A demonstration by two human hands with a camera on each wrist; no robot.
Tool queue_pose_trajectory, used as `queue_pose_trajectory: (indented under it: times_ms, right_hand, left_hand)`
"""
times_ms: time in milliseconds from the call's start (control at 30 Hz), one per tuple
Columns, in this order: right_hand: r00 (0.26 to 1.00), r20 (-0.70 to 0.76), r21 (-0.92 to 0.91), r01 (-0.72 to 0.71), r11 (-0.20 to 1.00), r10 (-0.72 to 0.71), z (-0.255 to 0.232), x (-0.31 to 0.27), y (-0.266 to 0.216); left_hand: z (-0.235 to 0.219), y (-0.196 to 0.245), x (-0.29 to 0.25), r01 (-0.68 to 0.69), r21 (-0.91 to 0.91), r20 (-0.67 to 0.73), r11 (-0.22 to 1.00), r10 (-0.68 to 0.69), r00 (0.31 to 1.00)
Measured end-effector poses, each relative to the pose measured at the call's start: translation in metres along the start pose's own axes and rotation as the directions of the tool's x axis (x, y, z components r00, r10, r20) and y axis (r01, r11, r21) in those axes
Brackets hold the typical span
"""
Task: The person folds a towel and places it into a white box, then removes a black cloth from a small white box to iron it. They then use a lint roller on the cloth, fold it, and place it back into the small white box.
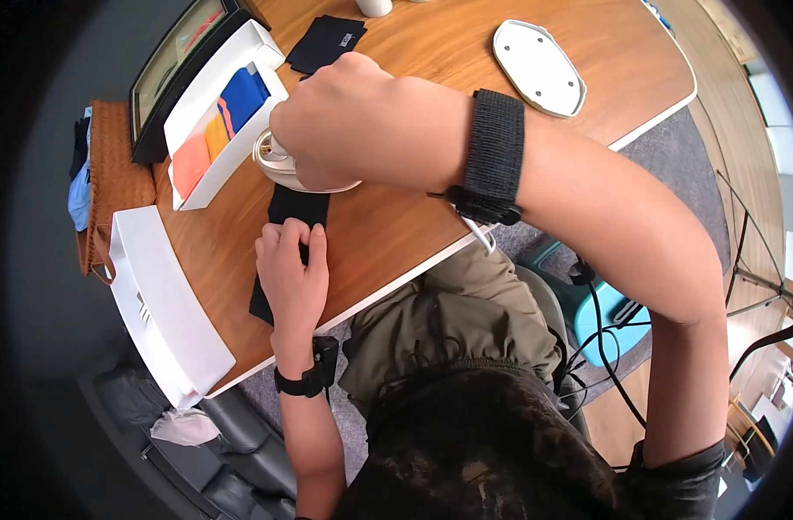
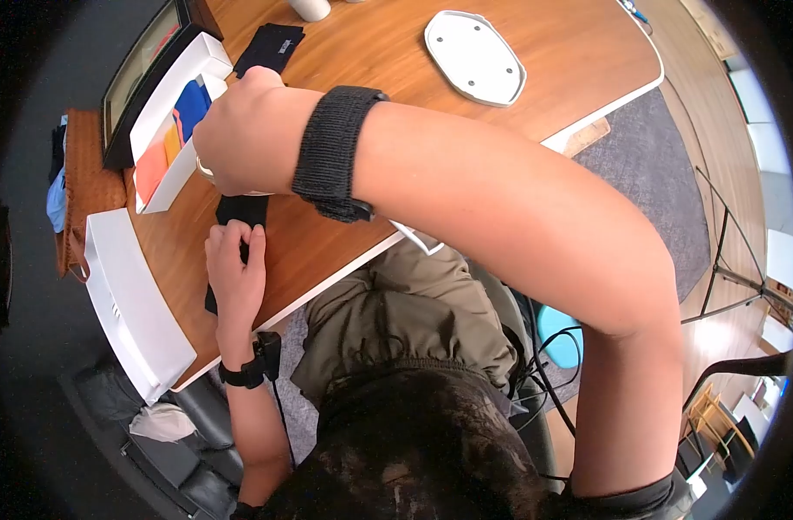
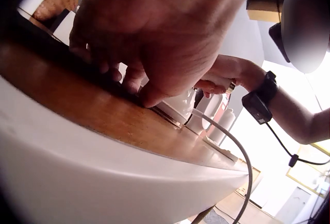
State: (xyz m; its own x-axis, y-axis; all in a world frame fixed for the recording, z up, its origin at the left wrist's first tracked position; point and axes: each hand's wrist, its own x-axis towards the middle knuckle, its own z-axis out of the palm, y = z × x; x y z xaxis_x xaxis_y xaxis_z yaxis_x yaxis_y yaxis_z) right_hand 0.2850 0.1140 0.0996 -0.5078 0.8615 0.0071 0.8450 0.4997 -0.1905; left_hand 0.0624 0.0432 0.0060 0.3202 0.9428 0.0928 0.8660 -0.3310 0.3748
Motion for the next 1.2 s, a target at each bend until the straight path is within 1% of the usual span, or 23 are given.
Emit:
queue_pose_trajectory:
  times_ms: [33, 133, 267, 333, 367, 433, 500, 533, 600, 767, 833, 867, 933, 967, 1033, 1100, 1167, 1200]
  right_hand:
    - [0.999, -0.042, -0.019, 0.016, 1.000, -0.017, 0.003, 0.001, -0.001]
    - [0.997, -0.077, -0.014, 0.030, 0.999, -0.031, 0.007, -0.002, -0.001]
    - [0.996, -0.050, -0.020, 0.071, 0.997, -0.071, 0.010, -0.021, -0.004]
    - [0.983, -0.136, -0.003, 0.121, 0.993, -0.120, 0.015, -0.031, -0.005]
    - [0.986, -0.097, -0.002, 0.136, 0.991, -0.135, 0.014, -0.033, -0.007]
    - [0.988, -0.080, 0.003, 0.134, 0.991, -0.133, 0.012, -0.032, -0.009]
    - [0.990, -0.033, 0.013, 0.141, 0.990, -0.140, 0.008, -0.025, -0.010]
    - [0.992, -0.033, 0.012, 0.126, 0.992, -0.125, 0.005, -0.019, -0.010]
    - [0.971, 0.195, 0.130, 0.112, 0.985, -0.136, -0.008, -0.011, -0.012]
    - [0.976, 0.170, 0.106, 0.121, 0.987, -0.138, -0.001, -0.010, -0.014]
    - [0.976, -0.054, 0.019, 0.214, 0.977, -0.213, 0.008, -0.020, -0.007]
    - [0.974, -0.053, 0.020, 0.221, 0.975, -0.220, 0.011, -0.022, -0.007]
    - [0.980, -0.122, -0.056, 0.151, 0.987, -0.157, 0.017, -0.028, -0.008]
    - [0.969, -0.166, -0.007, 0.182, 0.983, -0.181, 0.013, -0.038, -0.004]
    - [0.974, -0.156, -0.028, 0.160, 0.987, -0.162, 0.018, -0.041, -0.003]
    - [0.980, -0.151, -0.051, 0.124, 0.991, -0.131, 0.014, -0.041, -0.004]
    - [0.994, -0.050, 0.019, 0.096, 0.995, -0.095, 0.008, -0.034, -0.008]
    - [0.995, -0.050, 0.016, 0.085, 0.996, -0.084, 0.003, -0.030, -0.009]
  left_hand:
    - [0.000, 0.001, 0.000, 0.005, 0.003, -0.001, 1.000, -0.005, 1.000]
    - [-0.002, 0.003, -0.001, 0.030, 0.004, 0.004, 1.000, -0.030, 1.000]
    - [-0.003, 0.003, -0.002, 0.037, -0.005, 0.003, 0.999, -0.037, 0.999]
    - [-0.002, 0.004, 0.001, 0.041, -0.011, 0.015, 0.999, -0.041, 0.999]
    - [-0.003, 0.004, 0.002, 0.044, -0.021, 0.021, 0.999, -0.044, 0.999]
    - [-0.003, 0.003, 0.001, 0.037, -0.031, 0.041, 0.999, -0.036, 0.999]
    - [0.000, -0.003, 0.001, 0.000, -0.046, 0.000, 0.999, 0.000, 1.000]
    - [0.000, -0.002, 0.002, -0.014, -0.049, 0.007, 0.999, 0.014, 1.000]
    - [-0.003, 0.003, 0.003, 0.043, -0.051, 0.036, 0.998, -0.041, 0.999]
    - [-0.004, 0.003, 0.003, 0.034, -0.079, 0.027, 0.996, -0.032, 0.999]
    - [-0.001, 0.000, 0.003, 0.062, -0.098, 0.029, 0.993, -0.060, 0.998]
    - [-0.002, 0.001, 0.002, 0.069, -0.097, 0.026, 0.993, -0.066, 0.997]
    - [0.000, 0.002, 0.001, 0.076, -0.076, 0.010, 0.994, -0.075, 0.997]
    - [0.000, 0.003, 0.001, 0.080, -0.077, 0.009, 0.994, -0.080, 0.997]
    - [-0.002, 0.005, 0.002, 0.111, -0.056, 0.043, 0.992, -0.108, 0.993]
    - [-0.002, 0.003, 0.003, 0.092, -0.055, 0.036, 0.994, -0.090, 0.995]
    - [0.000, 0.001, 0.003, 0.065, -0.061, 0.034, 0.996, -0.063, 0.997]
    - [0.001, 0.000, 0.004, 0.053, -0.067, 0.024, 0.996, -0.051, 0.998]
